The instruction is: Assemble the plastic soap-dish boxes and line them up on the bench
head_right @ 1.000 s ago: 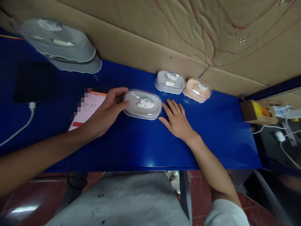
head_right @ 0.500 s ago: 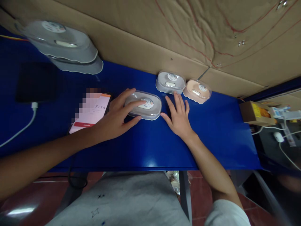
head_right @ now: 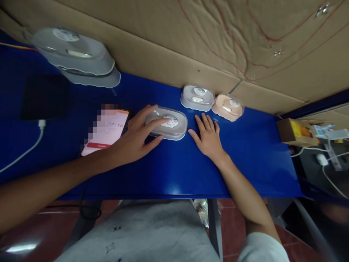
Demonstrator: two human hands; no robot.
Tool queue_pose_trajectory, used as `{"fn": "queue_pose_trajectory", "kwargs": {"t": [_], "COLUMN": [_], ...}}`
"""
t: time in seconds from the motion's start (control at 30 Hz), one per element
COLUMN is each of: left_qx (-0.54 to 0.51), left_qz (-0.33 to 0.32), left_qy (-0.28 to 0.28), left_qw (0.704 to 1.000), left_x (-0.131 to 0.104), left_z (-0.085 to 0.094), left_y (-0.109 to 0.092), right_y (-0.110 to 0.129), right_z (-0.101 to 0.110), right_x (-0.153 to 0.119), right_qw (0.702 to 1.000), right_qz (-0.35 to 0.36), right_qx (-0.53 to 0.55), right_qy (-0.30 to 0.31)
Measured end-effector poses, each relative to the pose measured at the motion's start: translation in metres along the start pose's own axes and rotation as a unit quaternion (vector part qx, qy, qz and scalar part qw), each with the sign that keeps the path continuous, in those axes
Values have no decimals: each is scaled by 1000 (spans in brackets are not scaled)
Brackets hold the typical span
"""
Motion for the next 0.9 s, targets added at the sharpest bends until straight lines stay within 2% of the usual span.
{"fn": "queue_pose_trajectory", "kwargs": {"t": [0.33, 0.5, 0.63, 0.77, 0.9], "left_qx": [14, 67, 124, 172, 211], "left_qz": [7, 48, 72, 52, 25], "left_qy": [3, -48, -82, -70, -48], "left_qw": [1000, 995, 986, 981, 976], "left_x": [1, 2, 3, 6, 14], "left_z": [3, 9, 15, 19, 21], "left_y": [-2, 1, 1, -1, -1], "right_y": [-1, -6, -9, -9, -11], "right_z": [0, 5, 2, 4, 10], "right_x": [-1, 8, 13, 17, 38], "right_qw": [999, 993, 996, 997, 994], "right_qz": [6, 22, 23, 9, 32], "right_qx": [25, 29, 21, 6, -18], "right_qy": [-27, -110, -83, -83, -107]}}
Point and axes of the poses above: each hand's wrist, its own x-axis towards the middle knuckle, its own z-axis out of the back of the hand, y = z × x, the point moved 3 cm from there along x, towards the middle knuckle, and after that the axes turned 1 degree about y, right-handed, at the moved point
